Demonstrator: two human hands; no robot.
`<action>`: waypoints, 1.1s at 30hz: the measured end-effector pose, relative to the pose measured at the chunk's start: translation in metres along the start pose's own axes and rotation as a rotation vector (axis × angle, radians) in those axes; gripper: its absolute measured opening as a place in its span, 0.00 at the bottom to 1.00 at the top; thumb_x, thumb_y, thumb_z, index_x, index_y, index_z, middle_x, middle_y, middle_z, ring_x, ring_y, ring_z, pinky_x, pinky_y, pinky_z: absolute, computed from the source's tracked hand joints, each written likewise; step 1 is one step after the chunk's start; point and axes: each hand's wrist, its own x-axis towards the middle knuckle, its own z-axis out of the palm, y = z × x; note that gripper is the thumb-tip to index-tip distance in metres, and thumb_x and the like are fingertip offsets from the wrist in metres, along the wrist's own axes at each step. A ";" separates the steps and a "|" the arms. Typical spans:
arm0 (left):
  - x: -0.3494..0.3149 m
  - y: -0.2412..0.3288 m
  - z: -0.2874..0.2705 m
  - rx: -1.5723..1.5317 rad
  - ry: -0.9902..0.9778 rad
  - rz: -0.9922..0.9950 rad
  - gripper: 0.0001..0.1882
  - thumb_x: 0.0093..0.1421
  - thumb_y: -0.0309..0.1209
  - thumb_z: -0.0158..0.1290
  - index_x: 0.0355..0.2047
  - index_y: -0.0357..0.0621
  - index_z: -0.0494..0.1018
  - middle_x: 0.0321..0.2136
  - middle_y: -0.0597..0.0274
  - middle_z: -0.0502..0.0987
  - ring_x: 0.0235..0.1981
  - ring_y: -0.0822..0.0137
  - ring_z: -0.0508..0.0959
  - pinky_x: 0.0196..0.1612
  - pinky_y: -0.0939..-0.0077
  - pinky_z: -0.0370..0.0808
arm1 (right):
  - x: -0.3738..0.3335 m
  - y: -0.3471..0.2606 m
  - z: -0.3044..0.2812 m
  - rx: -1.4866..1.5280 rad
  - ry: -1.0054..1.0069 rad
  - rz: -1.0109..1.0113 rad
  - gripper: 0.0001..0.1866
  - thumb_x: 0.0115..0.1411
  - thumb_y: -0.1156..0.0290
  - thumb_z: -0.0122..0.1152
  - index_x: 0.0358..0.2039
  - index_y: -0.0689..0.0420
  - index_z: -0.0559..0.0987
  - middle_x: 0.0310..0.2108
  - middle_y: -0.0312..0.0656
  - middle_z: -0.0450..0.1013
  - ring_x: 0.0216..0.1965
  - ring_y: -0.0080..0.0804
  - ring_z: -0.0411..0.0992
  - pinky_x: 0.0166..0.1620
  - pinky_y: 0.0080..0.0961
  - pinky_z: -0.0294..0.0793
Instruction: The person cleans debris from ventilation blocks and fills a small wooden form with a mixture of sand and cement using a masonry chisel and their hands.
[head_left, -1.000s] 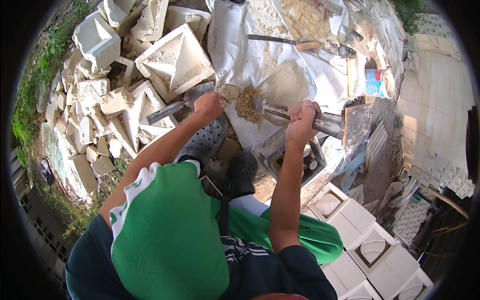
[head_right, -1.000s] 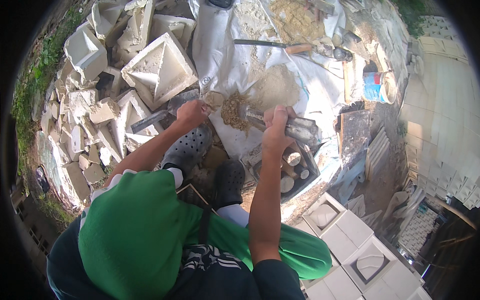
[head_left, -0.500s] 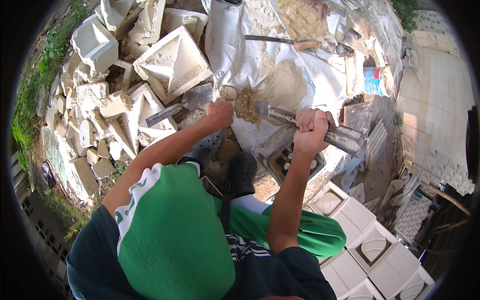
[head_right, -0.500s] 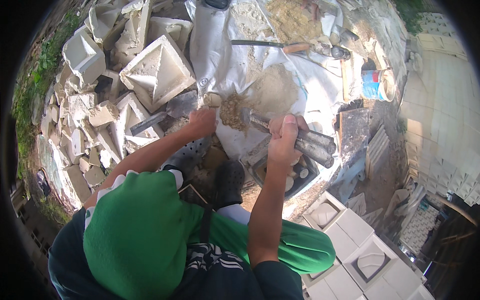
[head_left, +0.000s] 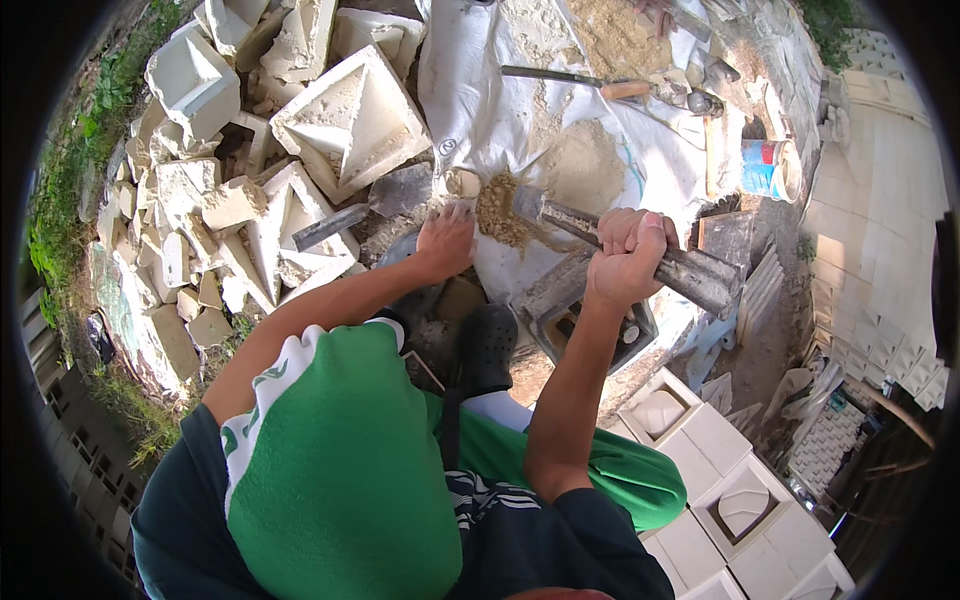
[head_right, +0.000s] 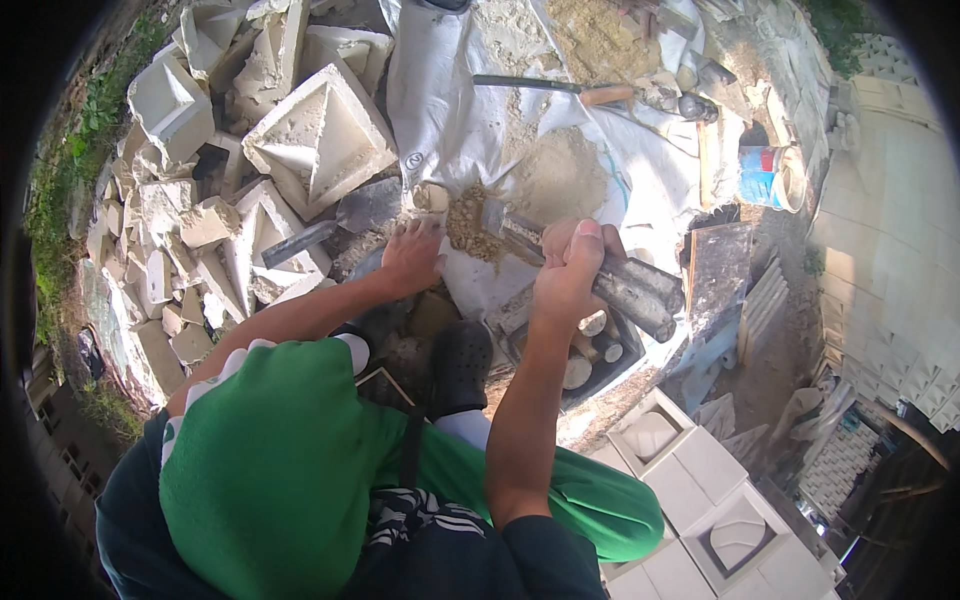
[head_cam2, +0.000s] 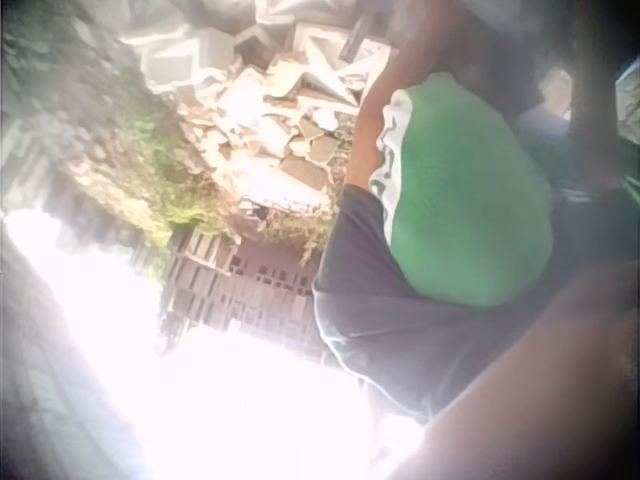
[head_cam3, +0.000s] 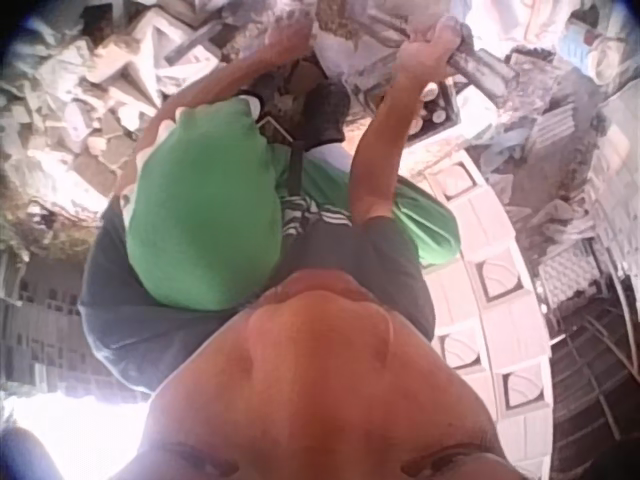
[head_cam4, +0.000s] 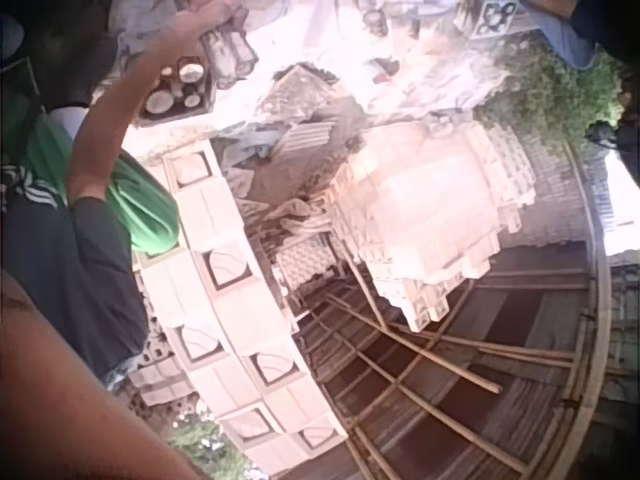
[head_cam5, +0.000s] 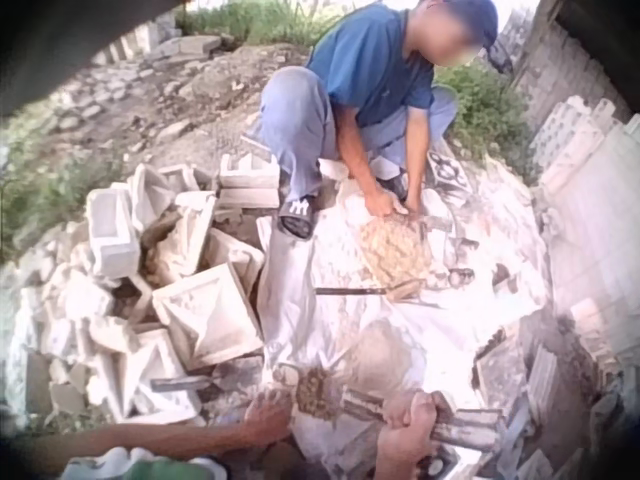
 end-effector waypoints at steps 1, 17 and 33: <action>0.000 0.002 -0.003 0.004 -0.002 0.004 0.25 0.55 0.39 0.50 0.50 0.39 0.66 0.57 0.52 0.60 0.57 0.51 0.62 0.57 0.55 0.59 | 0.000 0.014 -0.001 -0.064 0.032 0.017 0.16 0.57 0.74 0.47 0.15 0.52 0.56 0.10 0.31 0.53 0.13 0.19 0.49 0.19 0.20 0.50; 0.002 0.007 -0.006 -0.064 0.111 -0.046 0.25 0.55 0.44 0.50 0.50 0.42 0.68 0.51 0.57 0.67 0.55 0.55 0.65 0.55 0.57 0.62 | -0.005 0.019 -0.010 -0.123 -0.104 -0.038 0.17 0.57 0.76 0.45 0.14 0.53 0.55 0.10 0.32 0.51 0.12 0.20 0.48 0.19 0.21 0.50; -0.002 0.007 -0.008 -0.091 0.110 -0.001 0.19 0.56 0.43 0.50 0.43 0.45 0.72 0.45 0.57 0.70 0.51 0.57 0.68 0.53 0.58 0.63 | -0.025 0.020 -0.025 -0.120 0.097 -0.055 0.15 0.57 0.75 0.48 0.15 0.53 0.58 0.12 0.30 0.54 0.15 0.18 0.52 0.20 0.19 0.51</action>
